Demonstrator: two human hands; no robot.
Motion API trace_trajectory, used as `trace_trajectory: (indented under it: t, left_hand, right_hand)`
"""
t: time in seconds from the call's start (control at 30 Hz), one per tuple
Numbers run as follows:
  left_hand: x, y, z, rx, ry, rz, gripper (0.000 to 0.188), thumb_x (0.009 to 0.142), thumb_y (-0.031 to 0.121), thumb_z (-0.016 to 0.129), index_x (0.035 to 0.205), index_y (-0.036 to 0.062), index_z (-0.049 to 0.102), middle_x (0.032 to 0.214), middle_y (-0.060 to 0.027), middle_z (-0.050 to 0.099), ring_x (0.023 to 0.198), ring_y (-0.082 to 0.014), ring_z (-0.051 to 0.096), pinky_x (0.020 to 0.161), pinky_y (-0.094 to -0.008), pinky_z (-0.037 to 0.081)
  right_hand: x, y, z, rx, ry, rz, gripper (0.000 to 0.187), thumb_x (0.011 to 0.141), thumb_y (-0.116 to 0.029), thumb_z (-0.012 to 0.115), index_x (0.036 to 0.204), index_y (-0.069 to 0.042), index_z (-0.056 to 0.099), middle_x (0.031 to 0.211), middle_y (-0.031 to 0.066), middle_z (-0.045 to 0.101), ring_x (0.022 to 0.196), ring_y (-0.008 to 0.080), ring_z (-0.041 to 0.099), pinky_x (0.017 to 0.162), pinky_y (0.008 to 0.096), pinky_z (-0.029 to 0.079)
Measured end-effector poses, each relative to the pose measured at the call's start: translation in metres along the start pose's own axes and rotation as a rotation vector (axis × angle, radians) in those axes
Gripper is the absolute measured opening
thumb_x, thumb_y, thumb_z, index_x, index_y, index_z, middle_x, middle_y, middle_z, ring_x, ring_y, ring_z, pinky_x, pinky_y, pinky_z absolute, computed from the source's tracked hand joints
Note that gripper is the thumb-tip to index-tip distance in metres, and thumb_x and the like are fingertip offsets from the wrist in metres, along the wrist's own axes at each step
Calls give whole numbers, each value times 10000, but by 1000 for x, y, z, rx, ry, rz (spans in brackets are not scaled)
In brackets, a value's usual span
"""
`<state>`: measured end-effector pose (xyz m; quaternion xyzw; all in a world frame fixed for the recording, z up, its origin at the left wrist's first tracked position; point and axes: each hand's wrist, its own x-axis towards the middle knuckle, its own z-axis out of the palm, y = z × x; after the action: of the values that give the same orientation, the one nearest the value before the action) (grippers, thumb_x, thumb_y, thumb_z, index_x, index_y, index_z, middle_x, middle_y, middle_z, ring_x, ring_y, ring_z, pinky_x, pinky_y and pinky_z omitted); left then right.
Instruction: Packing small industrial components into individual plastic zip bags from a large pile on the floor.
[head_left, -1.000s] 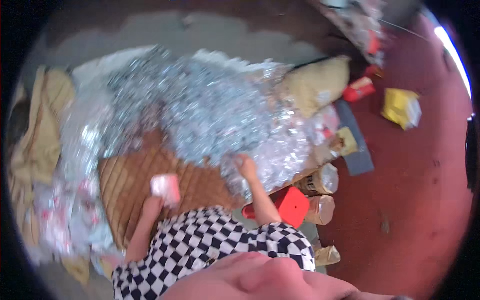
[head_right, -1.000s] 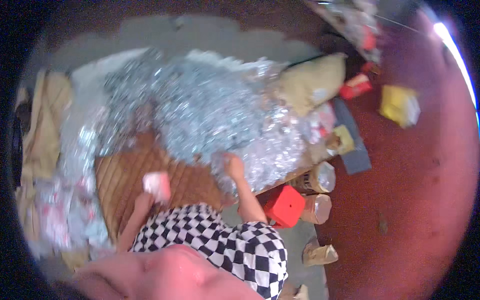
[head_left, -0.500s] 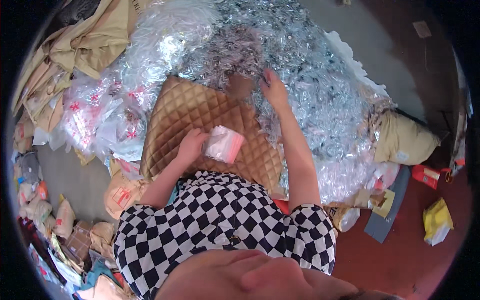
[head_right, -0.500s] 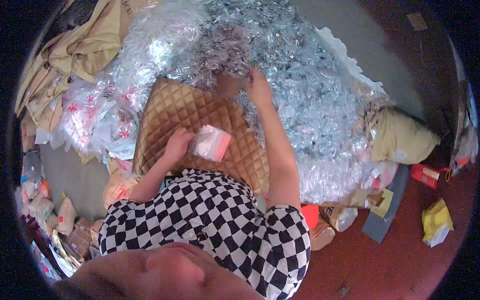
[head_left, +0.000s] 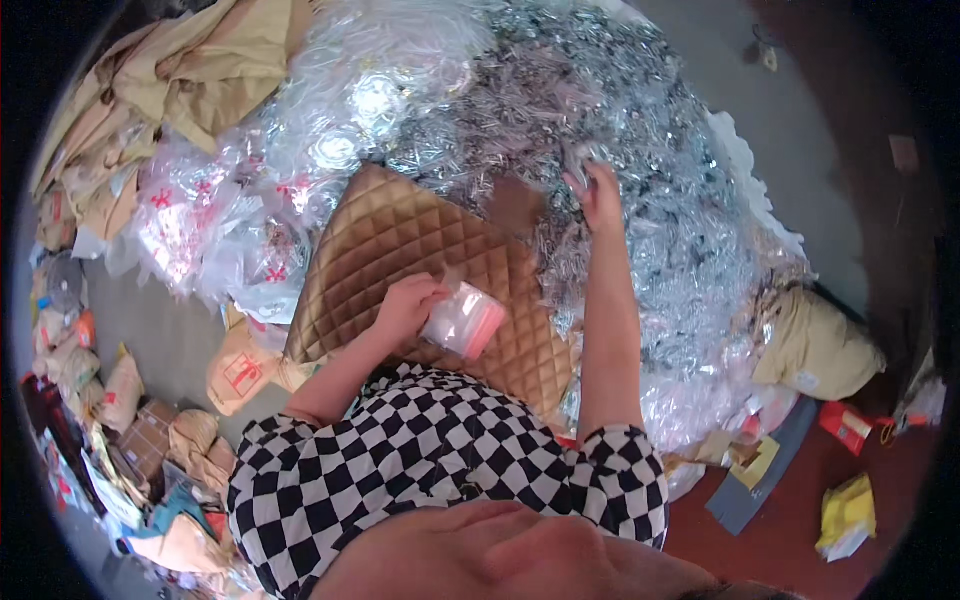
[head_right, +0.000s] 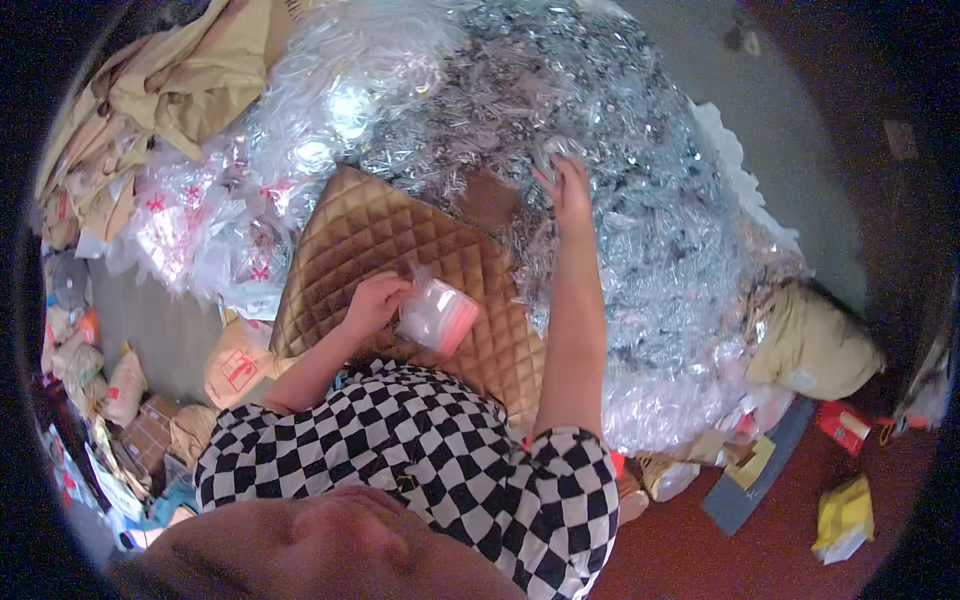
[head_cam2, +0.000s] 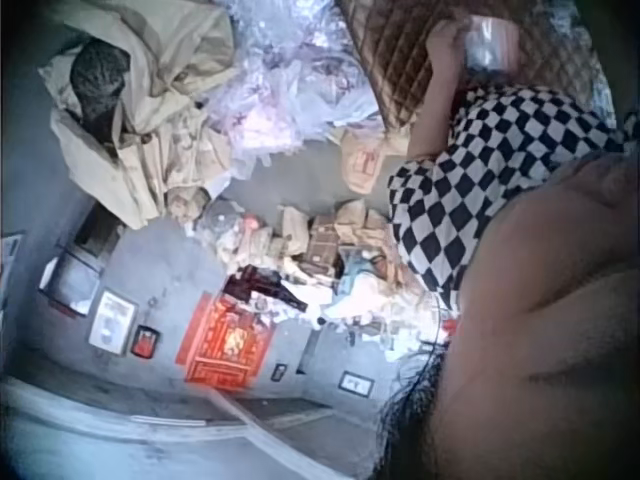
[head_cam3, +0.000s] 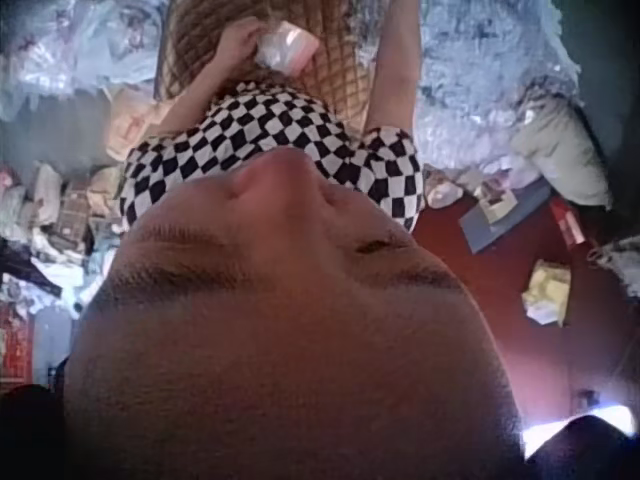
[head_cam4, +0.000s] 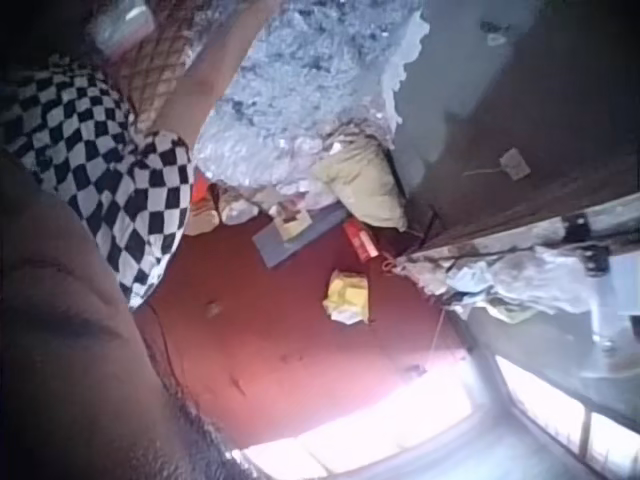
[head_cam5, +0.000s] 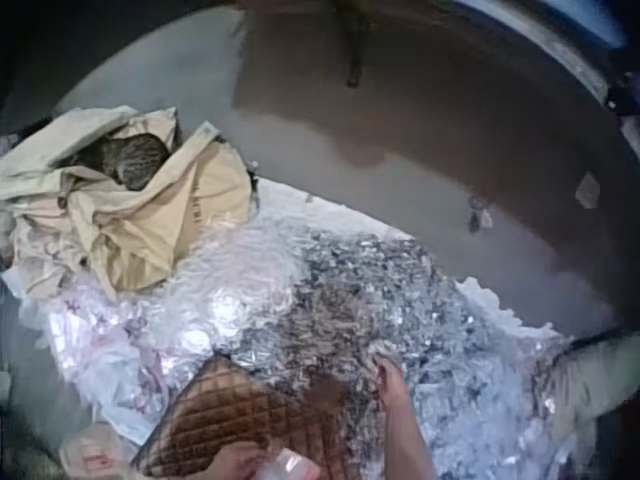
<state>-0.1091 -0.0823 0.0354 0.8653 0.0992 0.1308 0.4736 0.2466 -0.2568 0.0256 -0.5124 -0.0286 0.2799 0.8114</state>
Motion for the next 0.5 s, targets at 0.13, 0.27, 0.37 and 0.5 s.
trace_trajectory:
  t: [0.13,0.27,0.37,0.5]
  left_hand:
    - [9,11,-17,11,-230,-43,155,779,144,713,886,52,647,774,-115,592,749,-294,598,711,-362,505]
    - [22,32,-11,-250,-61,-366,251,743,149,757,939,69,622,846,-117,591,754,-281,595,731,-332,510]
    - [37,26,-15,-113,95,54,254,735,141,752,942,81,616,921,-106,579,801,-290,566,819,-355,494]
    - [30,17,-38,330,219,200,229,699,105,659,926,84,640,960,-90,543,978,-315,519,930,-454,414]
  right_hand:
    - [-22,-41,55,-489,60,109,478,823,-198,708,1266,-144,537,1187,77,605,1005,198,602,766,376,522]
    - [30,-13,129,-845,-214,-57,698,746,-294,785,1342,-100,478,1207,115,606,1093,276,574,867,417,489]
    - [95,27,163,-991,-223,-272,836,677,-364,815,1369,-70,448,1212,164,602,1135,346,555,921,414,468]
    - [120,42,207,-1398,-131,-222,868,633,-457,803,1334,-70,470,1222,177,593,1152,330,554,911,400,474]
